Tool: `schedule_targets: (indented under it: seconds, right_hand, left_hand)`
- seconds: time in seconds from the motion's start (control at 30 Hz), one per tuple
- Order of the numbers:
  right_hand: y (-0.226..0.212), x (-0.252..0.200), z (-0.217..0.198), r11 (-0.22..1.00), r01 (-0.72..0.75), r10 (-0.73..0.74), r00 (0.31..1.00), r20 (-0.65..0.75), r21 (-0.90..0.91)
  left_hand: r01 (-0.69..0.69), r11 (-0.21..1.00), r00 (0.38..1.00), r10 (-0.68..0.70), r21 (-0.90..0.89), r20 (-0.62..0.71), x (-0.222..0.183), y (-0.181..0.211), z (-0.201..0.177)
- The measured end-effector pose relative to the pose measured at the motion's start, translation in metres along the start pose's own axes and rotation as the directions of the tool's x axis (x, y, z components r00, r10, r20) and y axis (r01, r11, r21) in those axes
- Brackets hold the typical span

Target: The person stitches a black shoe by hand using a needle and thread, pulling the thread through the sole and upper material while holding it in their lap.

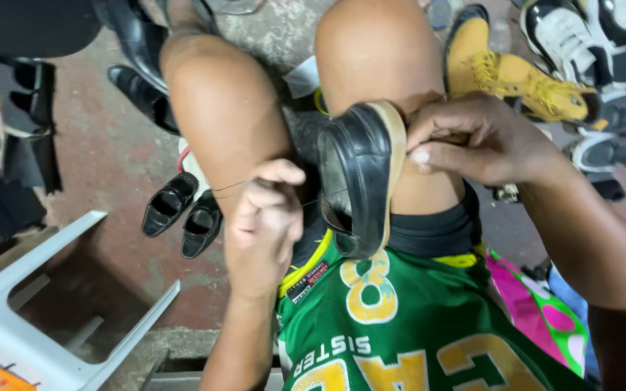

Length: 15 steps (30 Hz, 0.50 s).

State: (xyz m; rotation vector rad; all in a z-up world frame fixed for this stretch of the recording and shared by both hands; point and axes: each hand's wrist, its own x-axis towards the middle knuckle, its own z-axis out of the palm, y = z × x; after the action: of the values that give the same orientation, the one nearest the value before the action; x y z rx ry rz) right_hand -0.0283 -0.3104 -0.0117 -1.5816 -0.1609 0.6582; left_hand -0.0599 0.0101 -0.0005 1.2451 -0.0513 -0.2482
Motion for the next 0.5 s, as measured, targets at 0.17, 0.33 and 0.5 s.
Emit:
schedule_targets:
  seconds: [0.17,0.33,0.5]
  right_hand:
    - [-0.019,0.006,0.001,0.992,0.013,-0.011,1.0,0.013,-0.124]
    - [-0.042,0.01,0.013,0.887,0.165,-0.165,0.986,0.038,-0.431]
    - [-0.06,0.008,0.022,0.863,0.161,-0.184,0.983,-0.001,-0.478]
  left_hand:
    - [0.272,0.777,0.947,-0.32,-0.567,0.015,0.01,0.001,0.007]
    - [0.314,0.928,0.949,-0.311,0.199,-0.048,0.022,-0.005,0.028]
    - [0.294,0.948,0.952,-0.301,0.119,0.052,0.027,-0.005,0.02]
